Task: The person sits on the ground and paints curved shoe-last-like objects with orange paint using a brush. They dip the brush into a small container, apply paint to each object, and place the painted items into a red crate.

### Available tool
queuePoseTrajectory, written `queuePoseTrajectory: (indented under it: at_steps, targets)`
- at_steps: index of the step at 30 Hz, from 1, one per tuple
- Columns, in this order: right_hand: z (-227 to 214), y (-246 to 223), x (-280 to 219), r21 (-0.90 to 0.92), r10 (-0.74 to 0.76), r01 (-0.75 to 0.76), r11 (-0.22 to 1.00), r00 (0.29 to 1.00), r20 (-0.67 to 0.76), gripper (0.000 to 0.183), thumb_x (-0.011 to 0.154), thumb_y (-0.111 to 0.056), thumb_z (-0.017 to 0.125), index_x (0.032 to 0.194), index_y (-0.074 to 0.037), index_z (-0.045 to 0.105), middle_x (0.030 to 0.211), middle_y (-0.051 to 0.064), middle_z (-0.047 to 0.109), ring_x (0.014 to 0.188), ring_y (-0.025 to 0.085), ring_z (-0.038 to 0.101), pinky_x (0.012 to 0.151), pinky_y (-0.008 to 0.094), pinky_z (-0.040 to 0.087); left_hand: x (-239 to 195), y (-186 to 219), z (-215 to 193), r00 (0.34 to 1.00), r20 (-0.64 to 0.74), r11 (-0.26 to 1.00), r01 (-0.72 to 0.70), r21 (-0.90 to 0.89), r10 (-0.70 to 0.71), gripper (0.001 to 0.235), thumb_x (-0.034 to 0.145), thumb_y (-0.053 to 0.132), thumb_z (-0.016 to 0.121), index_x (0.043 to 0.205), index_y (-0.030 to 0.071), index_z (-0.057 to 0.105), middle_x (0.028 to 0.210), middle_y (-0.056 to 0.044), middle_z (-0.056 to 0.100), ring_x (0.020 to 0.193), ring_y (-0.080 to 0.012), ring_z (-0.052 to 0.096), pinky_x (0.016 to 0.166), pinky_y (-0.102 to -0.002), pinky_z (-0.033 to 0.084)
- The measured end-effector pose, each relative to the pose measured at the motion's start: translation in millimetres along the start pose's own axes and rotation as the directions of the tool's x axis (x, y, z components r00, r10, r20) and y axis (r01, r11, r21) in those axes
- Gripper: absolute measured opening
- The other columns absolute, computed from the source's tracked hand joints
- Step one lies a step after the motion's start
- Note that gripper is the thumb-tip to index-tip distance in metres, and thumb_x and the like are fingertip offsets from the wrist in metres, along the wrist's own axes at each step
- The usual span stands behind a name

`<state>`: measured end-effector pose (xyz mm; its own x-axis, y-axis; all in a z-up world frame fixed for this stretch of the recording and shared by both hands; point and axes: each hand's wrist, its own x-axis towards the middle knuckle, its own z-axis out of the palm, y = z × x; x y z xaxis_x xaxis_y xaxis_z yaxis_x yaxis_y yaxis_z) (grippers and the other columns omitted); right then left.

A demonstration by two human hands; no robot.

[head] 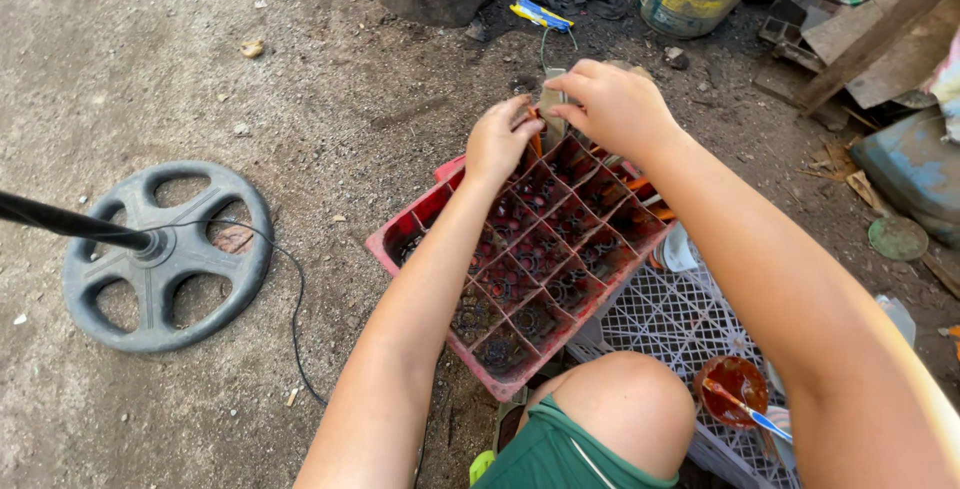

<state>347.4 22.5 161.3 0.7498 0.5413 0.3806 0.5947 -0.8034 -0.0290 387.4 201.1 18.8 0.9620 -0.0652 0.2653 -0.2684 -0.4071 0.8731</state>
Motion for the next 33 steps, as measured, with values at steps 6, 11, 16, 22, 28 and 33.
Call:
queuePoseTrajectory:
  at_steps: [6,11,16,22,28,33]
  targets:
    - [-31,0,-79,0.134,0.139,-0.137,0.981,0.99,-0.01,0.024,0.094,-0.033,0.073,0.111,-0.016,0.076,0.103,0.002,0.072,0.091,0.024,0.071,0.073,0.037,0.056,24,-1,2,0.995,0.094,0.999,-0.02,0.045,0.016,0.037,0.083,0.03,0.082,0.114,0.013,0.074,0.105,-0.01,0.078,0.096,-0.0246,0.075,0.084,-0.036,0.057]
    - [-25,15,-111,0.166,0.183,-0.174,0.971,0.982,-0.041,0.025,0.094,-0.032,0.073,0.114,-0.018,0.078,0.106,0.003,0.072,0.091,0.025,0.07,0.073,0.037,0.056,23,8,7,0.992,0.113,0.991,0.034,0.128,-0.049,0.036,0.083,0.033,0.08,0.113,0.015,0.073,0.105,-0.008,0.079,0.094,-0.0227,0.076,0.082,-0.035,0.056]
    - [-17,25,-122,0.219,0.158,-0.137,0.966,0.984,-0.084,0.022,0.095,-0.03,0.072,0.111,-0.016,0.077,0.108,0.002,0.072,0.095,0.025,0.071,0.075,0.037,0.056,28,21,7,1.0,0.018,0.985,-0.029,0.17,0.026,0.039,0.086,0.033,0.079,0.12,0.016,0.071,0.107,-0.007,0.078,0.096,-0.0222,0.076,0.081,-0.035,0.057]
    - [-20,31,-147,0.228,0.198,-0.178,0.957,0.978,-0.07,0.021,0.095,-0.03,0.071,0.107,-0.015,0.077,0.107,0.003,0.072,0.094,0.025,0.071,0.074,0.037,0.056,38,16,3,0.984,0.152,0.927,0.029,0.374,-0.092,0.046,0.085,0.038,0.08,0.123,0.014,0.069,0.113,-0.01,0.076,0.1,-0.0249,0.073,0.085,-0.038,0.056]
    - [-53,38,-202,0.171,0.273,-0.265,0.949,0.962,-0.022,0.022,0.094,-0.027,0.069,0.112,-0.016,0.077,0.107,0.003,0.072,0.091,0.026,0.07,0.073,0.037,0.056,27,-2,11,0.996,0.068,0.966,0.03,0.256,-0.05,0.046,0.087,0.035,0.076,0.128,0.014,0.069,0.118,-0.012,0.075,0.107,-0.0268,0.071,0.09,-0.037,0.055]
    - [-105,33,-275,0.138,0.467,-0.463,0.876,0.884,-0.001,0.023,0.095,-0.031,0.071,0.112,-0.017,0.077,0.102,0.004,0.071,0.086,0.026,0.069,0.072,0.037,0.054,23,-12,15,0.999,-0.008,0.961,0.033,0.274,-0.032,0.04,0.091,0.035,0.075,0.125,0.014,0.072,0.121,-0.014,0.073,0.113,-0.0294,0.07,0.098,-0.038,0.054]
